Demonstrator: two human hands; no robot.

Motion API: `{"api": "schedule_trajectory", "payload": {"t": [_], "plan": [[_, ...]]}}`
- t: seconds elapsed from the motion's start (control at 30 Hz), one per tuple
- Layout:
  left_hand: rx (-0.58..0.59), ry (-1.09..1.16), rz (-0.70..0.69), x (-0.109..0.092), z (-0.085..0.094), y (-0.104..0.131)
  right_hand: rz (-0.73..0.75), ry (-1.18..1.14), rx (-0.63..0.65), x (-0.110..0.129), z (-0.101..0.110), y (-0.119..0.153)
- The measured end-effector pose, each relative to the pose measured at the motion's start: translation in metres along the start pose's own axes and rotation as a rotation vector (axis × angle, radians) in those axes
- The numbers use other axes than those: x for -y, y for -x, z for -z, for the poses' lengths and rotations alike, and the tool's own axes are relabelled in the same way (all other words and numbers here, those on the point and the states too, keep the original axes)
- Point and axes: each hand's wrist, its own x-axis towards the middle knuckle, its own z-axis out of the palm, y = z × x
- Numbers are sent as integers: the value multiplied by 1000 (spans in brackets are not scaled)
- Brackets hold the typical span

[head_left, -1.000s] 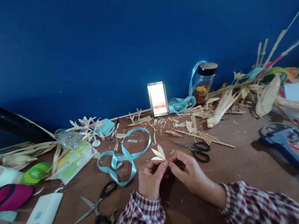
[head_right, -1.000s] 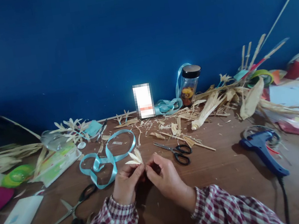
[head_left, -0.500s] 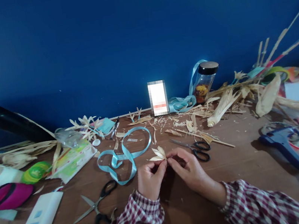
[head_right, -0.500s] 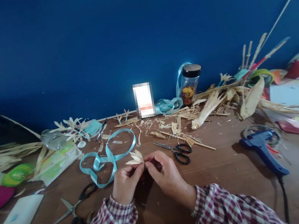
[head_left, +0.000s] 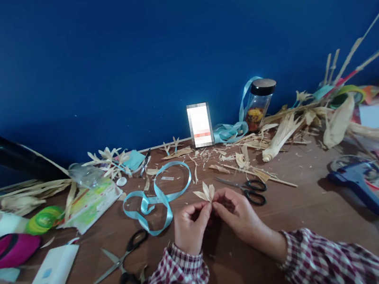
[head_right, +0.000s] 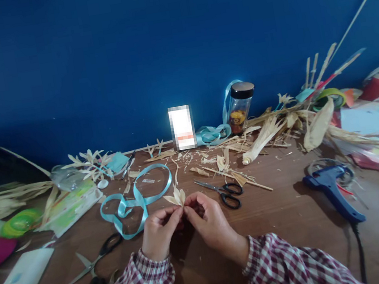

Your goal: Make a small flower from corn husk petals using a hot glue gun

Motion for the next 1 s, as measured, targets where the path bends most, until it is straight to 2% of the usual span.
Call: {"api": "schedule_trajectory", "payload": {"t": [0.2,0.37,0.53,0.67,1.0], "plan": [[1,-66,-43,0,1,-1,9,29,1,-2,1,0],[-31,-253,-184,-1,3,1,-16,71,-3,-1,3,-1],[-37,-307,-301,-2,2,3,-30,83,-3,-2,3,-2],[-61,-326,-283,0,2,2,-17,92,-16,-2,2,-3],[-13,-271,-250,-1,4,2,40,157,3,1,4,-2]]}}
